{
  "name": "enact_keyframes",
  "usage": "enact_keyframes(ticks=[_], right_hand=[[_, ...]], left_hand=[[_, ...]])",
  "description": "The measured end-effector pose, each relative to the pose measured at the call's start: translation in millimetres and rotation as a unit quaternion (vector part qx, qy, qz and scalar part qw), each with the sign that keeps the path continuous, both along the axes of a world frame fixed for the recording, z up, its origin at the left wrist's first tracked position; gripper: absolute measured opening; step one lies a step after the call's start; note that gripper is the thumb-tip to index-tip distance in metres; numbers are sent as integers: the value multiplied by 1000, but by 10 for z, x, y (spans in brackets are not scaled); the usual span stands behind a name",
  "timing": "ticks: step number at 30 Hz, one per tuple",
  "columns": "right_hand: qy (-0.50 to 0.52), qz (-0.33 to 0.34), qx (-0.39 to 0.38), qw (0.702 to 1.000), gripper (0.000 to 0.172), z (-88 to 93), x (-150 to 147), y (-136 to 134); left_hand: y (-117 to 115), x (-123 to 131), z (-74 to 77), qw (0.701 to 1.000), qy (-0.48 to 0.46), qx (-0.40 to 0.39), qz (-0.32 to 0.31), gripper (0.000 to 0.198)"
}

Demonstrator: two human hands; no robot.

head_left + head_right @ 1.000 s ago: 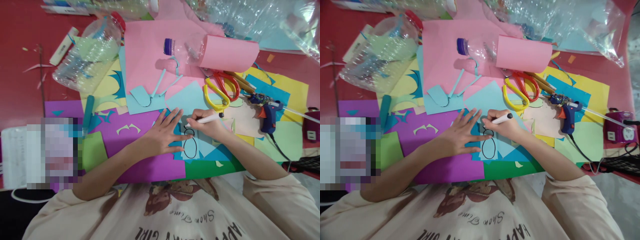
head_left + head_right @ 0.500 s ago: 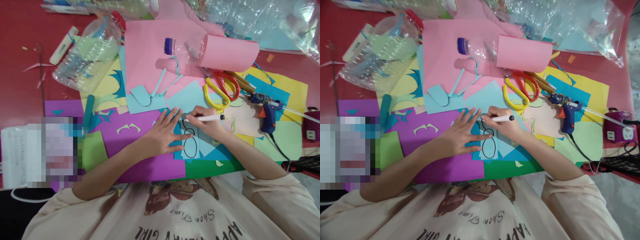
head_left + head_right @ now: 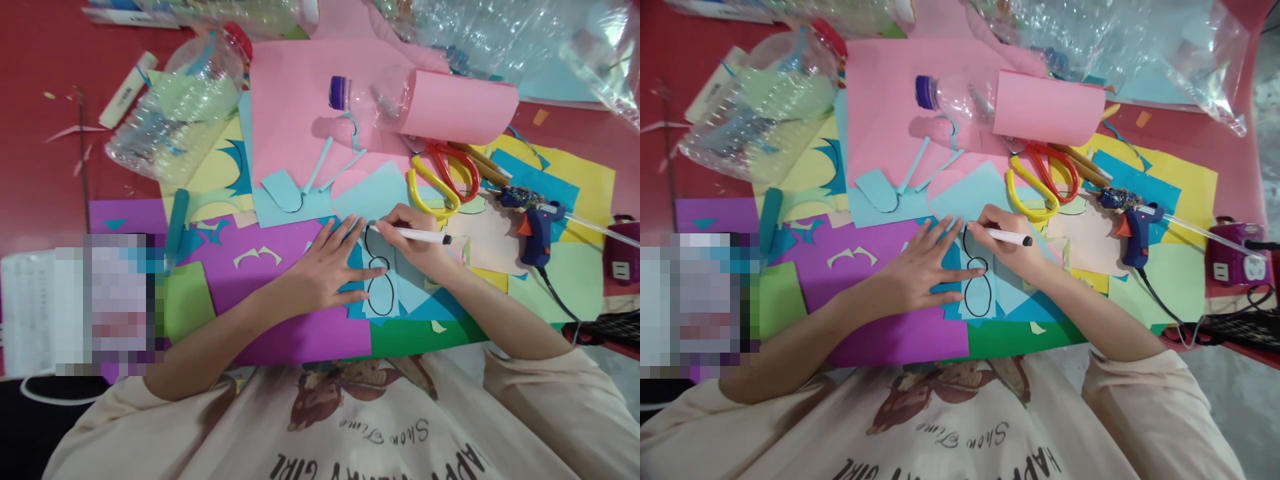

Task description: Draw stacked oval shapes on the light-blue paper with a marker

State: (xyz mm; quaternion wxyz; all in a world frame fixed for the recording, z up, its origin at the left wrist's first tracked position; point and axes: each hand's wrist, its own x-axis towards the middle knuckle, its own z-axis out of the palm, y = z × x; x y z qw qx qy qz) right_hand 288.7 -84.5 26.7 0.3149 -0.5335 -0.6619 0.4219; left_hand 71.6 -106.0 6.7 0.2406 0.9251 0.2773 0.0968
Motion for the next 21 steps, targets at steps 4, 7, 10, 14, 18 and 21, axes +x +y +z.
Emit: enact_keyframes(ticks=[4, 7, 10, 14, 18, 21], right_hand=[[-4, -9, 10, 1000, 28, -39, 12, 11], [-5, -25, 18, 1000, 28, -22, 7, 20], [-13, -39, 11, 999, 27, 30, -3, 25], [-23, -54, 9, 998, 27, 59, 1, 31], [-24, -63, 18, 998, 27, 41, 25, 41], [-36, -66, 21, 997, 28, 43, 45, 46]], left_hand=[[-6, 0, -8, 1000, -10, 9, 6, 50], [-6, -1, -11, 1000, -18, 12, 2, 48], [-2, -2, -8, 1000, -14, 11, -3, 50], [-1, 4, -3, 1000, -2, 4, 4, 52], [1, 9, 9, 1000, 4, 0, 3, 52], [5, 7, 24, 1000, 11, -1, 0, 53]])
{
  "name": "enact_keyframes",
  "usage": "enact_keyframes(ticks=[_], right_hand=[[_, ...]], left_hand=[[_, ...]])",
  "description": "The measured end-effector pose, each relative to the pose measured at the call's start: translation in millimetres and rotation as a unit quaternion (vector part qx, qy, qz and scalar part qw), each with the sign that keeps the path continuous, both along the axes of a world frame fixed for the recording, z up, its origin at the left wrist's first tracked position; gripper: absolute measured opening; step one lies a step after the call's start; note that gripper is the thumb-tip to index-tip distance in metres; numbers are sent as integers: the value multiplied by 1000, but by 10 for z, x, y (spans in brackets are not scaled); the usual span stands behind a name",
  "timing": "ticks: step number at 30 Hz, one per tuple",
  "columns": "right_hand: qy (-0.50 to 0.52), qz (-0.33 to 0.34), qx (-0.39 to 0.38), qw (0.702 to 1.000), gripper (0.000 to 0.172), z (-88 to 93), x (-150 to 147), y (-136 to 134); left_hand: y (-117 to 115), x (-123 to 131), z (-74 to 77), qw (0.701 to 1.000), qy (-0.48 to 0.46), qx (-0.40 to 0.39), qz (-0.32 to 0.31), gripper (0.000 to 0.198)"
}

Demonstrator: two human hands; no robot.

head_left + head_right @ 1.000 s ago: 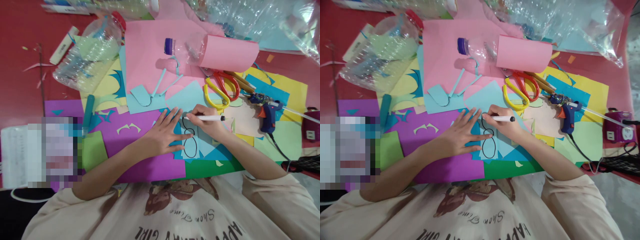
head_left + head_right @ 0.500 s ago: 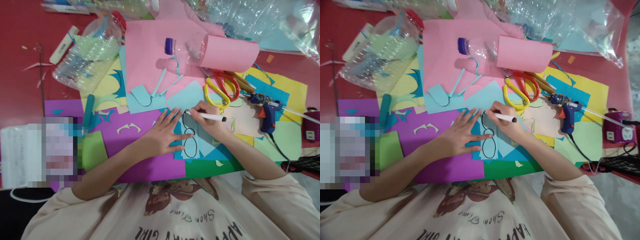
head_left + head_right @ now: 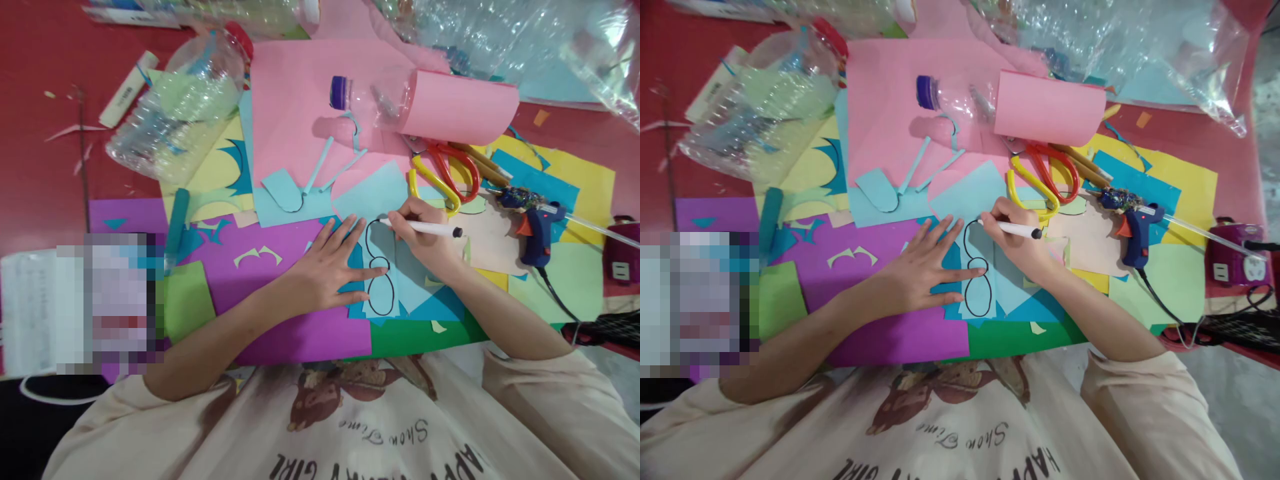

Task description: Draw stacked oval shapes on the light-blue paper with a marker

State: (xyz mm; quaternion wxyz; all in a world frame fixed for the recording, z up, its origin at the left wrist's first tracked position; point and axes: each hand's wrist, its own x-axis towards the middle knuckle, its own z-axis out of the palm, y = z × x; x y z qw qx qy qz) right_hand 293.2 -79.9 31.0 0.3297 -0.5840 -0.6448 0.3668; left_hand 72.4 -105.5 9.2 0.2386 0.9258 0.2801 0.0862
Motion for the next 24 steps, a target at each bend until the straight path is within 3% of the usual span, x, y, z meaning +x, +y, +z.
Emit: enact_keyframes(ticks=[24], right_hand=[[-13, -39, 2, 999, 30, 74, 33, 2]], left_hand=[[-5, -3, -13, 1000, -11, 3, 1, 56]])
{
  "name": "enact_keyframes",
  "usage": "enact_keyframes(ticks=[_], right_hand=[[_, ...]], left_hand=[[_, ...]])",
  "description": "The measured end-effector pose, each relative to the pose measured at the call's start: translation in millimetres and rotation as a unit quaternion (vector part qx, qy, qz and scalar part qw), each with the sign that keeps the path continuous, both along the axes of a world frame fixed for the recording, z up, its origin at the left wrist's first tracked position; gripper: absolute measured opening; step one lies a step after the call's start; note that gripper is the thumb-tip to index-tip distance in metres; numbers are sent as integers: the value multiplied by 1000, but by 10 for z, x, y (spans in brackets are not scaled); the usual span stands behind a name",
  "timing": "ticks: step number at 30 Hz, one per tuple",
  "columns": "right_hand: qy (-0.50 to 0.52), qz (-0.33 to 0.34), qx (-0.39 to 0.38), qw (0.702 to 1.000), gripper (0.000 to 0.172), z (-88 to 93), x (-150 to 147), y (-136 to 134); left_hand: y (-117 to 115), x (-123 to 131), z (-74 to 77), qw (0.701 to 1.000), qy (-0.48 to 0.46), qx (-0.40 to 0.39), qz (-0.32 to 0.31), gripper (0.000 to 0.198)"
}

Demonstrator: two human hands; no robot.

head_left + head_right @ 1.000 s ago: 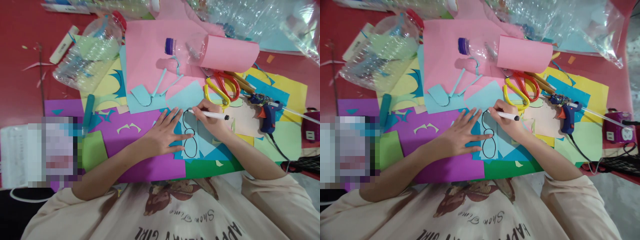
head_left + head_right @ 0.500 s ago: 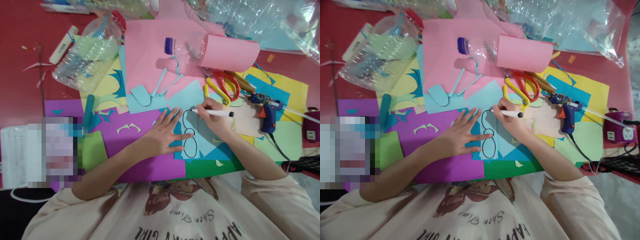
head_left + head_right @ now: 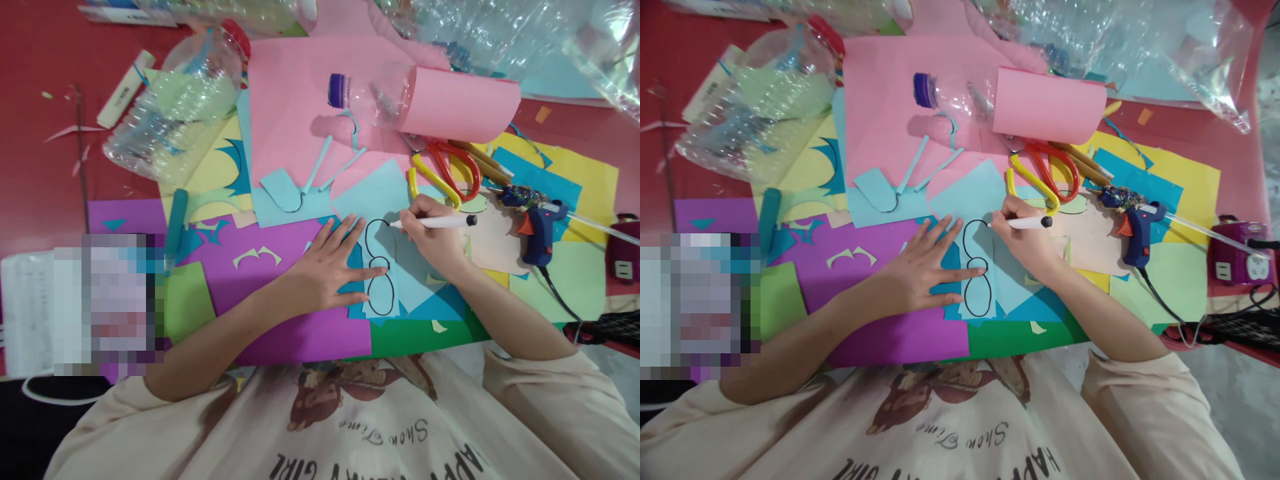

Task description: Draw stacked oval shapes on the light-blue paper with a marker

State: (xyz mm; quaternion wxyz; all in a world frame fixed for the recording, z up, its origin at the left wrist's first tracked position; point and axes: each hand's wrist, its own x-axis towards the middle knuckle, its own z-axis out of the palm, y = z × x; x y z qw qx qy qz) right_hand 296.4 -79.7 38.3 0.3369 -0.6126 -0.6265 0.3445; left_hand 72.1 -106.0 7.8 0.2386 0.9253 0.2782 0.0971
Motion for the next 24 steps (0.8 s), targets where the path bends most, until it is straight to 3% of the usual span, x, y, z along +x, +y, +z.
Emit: enact_keyframes(ticks=[16, 24], right_hand=[[37, 16, -18, 999, 29, 11, -2, -6], [157, -32, -61, 985, 26, -29, 52, 26]], left_hand=[[5, -7, 13, 1000, 1, 2, -3, 56], [17, -15, 8, 999, -5, 32, -1, 54]])
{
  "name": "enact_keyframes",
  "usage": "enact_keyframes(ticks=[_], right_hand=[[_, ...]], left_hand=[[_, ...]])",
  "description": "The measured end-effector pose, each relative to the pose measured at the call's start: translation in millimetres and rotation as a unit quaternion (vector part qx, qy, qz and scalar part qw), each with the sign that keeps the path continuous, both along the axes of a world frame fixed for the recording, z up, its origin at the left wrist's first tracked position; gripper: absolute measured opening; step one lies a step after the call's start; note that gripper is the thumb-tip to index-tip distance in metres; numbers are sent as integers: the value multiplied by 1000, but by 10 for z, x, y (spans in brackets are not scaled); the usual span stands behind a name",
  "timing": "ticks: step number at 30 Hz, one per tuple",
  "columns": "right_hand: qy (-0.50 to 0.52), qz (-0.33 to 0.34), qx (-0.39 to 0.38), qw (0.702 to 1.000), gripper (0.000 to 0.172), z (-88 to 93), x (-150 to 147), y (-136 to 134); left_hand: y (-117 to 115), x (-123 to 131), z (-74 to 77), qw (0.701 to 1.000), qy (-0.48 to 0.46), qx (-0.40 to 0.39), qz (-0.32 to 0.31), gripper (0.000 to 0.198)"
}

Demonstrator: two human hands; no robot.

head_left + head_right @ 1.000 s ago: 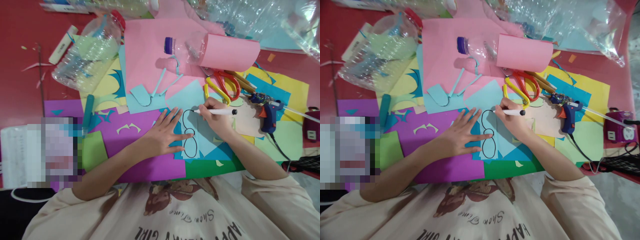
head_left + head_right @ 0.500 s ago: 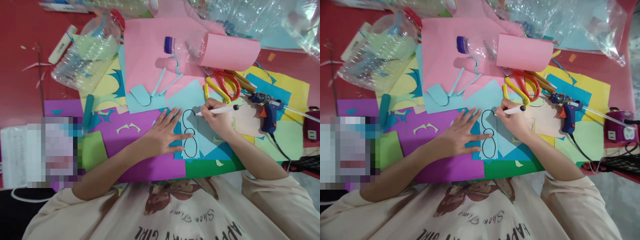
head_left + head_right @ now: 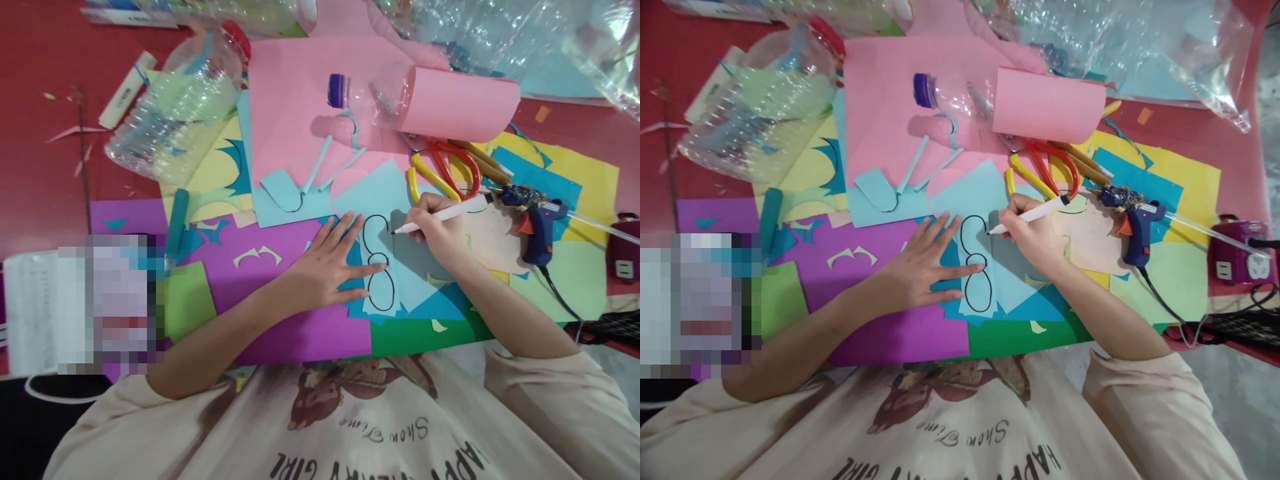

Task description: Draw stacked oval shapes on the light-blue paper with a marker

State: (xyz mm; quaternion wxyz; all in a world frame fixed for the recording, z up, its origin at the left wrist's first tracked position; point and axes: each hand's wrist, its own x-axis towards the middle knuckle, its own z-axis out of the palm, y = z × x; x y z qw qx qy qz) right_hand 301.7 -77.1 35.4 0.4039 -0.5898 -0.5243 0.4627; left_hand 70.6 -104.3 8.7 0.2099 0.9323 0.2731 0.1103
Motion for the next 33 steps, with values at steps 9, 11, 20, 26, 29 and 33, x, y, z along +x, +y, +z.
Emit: enact_keyframes(ticks=[9, 11, 20, 26, 29, 33], right_hand=[[-28, 91, 41, 995, 28, 1, -27, -73], [-65, 126, 57, 988, 30, 11, -44, -87], [-135, 179, 65, 972, 28, 82, -78, -104], [-150, 180, 60, 970, 29, 91, -78, -112], [-158, 182, 56, 969, 30, 87, -78, -116], [-169, 178, 58, 968, 29, 85, -81, -116]], left_hand=[[57, 12, 63, 998, 46, 40, -34, 48], [57, 17, 64, 998, 47, 33, -34, 47], [46, 14, 27, 999, 20, 32, -24, 45], [36, 7, -1, 999, 22, 40, -22, 45], [41, 11, 25, 999, 20, 34, -23, 45], [49, 18, 63, 999, 20, 31, -28, 44]])
